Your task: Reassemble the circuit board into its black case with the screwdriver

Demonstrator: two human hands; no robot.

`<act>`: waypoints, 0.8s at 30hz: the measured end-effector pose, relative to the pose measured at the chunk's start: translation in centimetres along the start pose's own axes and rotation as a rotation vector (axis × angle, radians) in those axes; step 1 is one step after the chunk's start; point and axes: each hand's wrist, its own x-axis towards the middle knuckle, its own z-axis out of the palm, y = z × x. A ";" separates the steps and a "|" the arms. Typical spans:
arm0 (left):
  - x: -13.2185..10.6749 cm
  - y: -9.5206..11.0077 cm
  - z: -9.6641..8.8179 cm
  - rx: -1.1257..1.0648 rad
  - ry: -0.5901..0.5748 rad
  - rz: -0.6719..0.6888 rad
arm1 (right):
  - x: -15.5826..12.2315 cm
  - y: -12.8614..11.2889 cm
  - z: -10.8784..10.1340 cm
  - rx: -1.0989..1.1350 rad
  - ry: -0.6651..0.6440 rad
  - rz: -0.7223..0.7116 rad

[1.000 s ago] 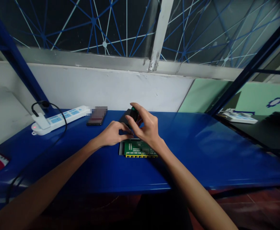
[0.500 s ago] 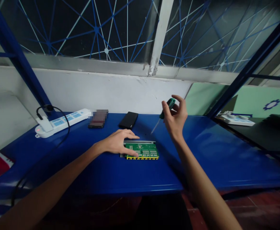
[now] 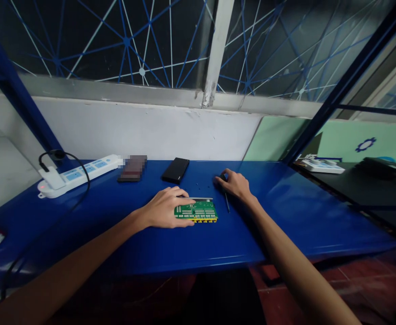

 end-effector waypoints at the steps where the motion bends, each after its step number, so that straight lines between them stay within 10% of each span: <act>1: 0.0 0.1 -0.2 -0.029 0.013 -0.015 | -0.1 -0.1 0.0 -0.014 -0.005 0.009; 7: 0.3 -0.6 -1.9 -0.516 0.154 -0.229 | -0.2 0.0 -0.5 0.012 -0.007 0.049; 14: 2.8 -1.2 -3.1 -1.294 0.367 -0.502 | -1.2 -1.6 -2.4 0.377 0.284 0.054; 20: 7.5 -0.7 -2.2 -1.478 0.615 -0.552 | -2.8 -5.7 -2.5 1.252 -0.158 -0.189; 24: 9.9 -0.9 -0.5 -1.383 0.612 -0.542 | -2.9 -6.2 -2.3 1.500 -0.165 -0.113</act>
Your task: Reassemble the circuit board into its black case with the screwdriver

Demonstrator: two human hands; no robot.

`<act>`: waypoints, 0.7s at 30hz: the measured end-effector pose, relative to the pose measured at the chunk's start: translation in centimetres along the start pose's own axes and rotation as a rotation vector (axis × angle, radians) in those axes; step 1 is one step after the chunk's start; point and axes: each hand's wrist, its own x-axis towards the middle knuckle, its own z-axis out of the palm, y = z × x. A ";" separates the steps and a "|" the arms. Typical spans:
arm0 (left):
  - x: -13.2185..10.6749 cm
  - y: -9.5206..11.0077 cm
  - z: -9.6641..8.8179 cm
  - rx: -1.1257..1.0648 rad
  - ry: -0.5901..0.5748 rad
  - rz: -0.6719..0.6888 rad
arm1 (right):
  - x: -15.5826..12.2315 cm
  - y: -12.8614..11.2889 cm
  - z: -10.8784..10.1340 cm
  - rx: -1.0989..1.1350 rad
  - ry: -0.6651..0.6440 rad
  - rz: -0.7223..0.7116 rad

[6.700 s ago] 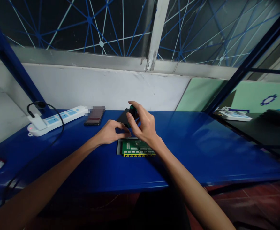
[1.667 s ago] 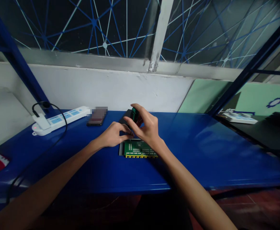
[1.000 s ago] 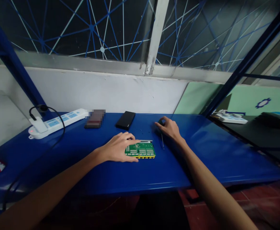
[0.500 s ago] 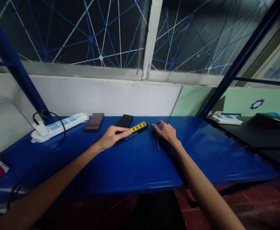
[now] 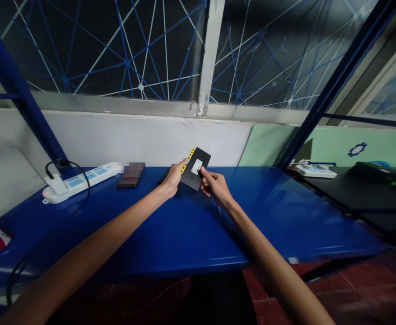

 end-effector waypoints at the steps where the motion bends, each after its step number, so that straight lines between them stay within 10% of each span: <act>1: 0.4 -0.3 0.1 0.058 -0.023 0.017 | 0.1 0.0 -0.2 0.039 0.012 0.014; 4: 1.8 -0.2 -0.2 0.469 -0.084 0.088 | 0.3 0.0 -0.8 0.113 0.040 0.040; 6: 3.0 0.4 -1.0 1.009 0.026 0.138 | 0.5 -0.1 -1.3 0.110 0.104 0.018; 9: 4.7 0.9 -2.5 1.246 0.134 0.080 | 0.7 -0.3 -1.9 0.112 0.235 -0.020; 21: 5.2 -1.9 -3.8 1.366 0.218 -0.117 | 0.7 -0.5 -2.7 0.098 0.326 -0.024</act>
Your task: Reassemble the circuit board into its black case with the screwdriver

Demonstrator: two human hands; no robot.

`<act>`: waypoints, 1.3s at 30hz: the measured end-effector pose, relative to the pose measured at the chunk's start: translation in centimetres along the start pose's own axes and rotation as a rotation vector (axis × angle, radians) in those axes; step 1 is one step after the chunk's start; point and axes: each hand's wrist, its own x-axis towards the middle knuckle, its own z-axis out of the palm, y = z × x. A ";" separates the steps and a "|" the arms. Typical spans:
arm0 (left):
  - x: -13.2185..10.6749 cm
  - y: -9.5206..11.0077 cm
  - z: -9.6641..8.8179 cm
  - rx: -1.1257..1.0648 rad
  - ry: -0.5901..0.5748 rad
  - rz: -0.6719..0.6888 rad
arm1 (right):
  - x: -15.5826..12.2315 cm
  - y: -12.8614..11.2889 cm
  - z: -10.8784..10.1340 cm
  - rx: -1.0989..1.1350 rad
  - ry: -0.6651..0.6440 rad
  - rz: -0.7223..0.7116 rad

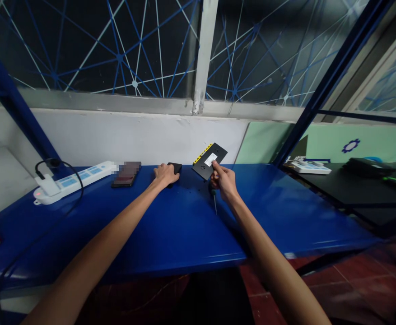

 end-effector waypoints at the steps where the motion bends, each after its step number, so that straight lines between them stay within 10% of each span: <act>1: -0.1 -0.3 -0.3 -0.053 0.007 0.005 | 0.0 0.0 0.0 -0.004 -0.005 0.000; 6: -1.7 -1.8 -3.5 -0.439 -0.027 0.061 | -0.1 -0.3 -0.2 -0.023 -0.082 0.001; 9: -4.1 -2.7 -5.1 -0.917 -0.244 0.081 | -0.5 -0.6 0.0 -0.041 -0.191 0.032; 14: -8.0 -3.4 -3.9 -1.600 -0.365 -0.061 | -2.0 -0.9 1.4 -0.089 -0.397 0.105; 39: -10.5 -1.9 -1.5 -1.674 -0.371 -0.078 | -3.3 0.6 3.0 -0.213 -0.566 0.232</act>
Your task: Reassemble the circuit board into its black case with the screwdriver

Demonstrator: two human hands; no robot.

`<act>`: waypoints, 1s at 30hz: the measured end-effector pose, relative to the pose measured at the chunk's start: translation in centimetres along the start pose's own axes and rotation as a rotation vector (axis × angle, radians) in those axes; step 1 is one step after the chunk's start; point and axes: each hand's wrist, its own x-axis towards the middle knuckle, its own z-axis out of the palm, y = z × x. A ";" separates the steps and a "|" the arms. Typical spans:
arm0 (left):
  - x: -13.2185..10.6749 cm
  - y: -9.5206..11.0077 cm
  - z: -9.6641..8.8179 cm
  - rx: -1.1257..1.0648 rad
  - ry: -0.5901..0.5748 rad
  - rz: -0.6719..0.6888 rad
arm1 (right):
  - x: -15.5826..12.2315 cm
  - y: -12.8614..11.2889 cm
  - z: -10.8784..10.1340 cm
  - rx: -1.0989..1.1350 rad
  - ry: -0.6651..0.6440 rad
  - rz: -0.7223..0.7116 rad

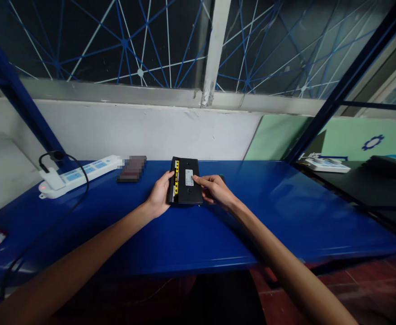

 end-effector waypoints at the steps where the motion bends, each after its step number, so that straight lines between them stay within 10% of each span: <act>1: 0.0 0.0 0.0 0.000 -0.005 0.001 | 0.0 0.0 0.0 0.001 0.000 0.003; 30: -0.3 -0.5 0.3 0.102 0.090 0.059 | 0.0 0.4 0.3 -0.017 0.025 0.022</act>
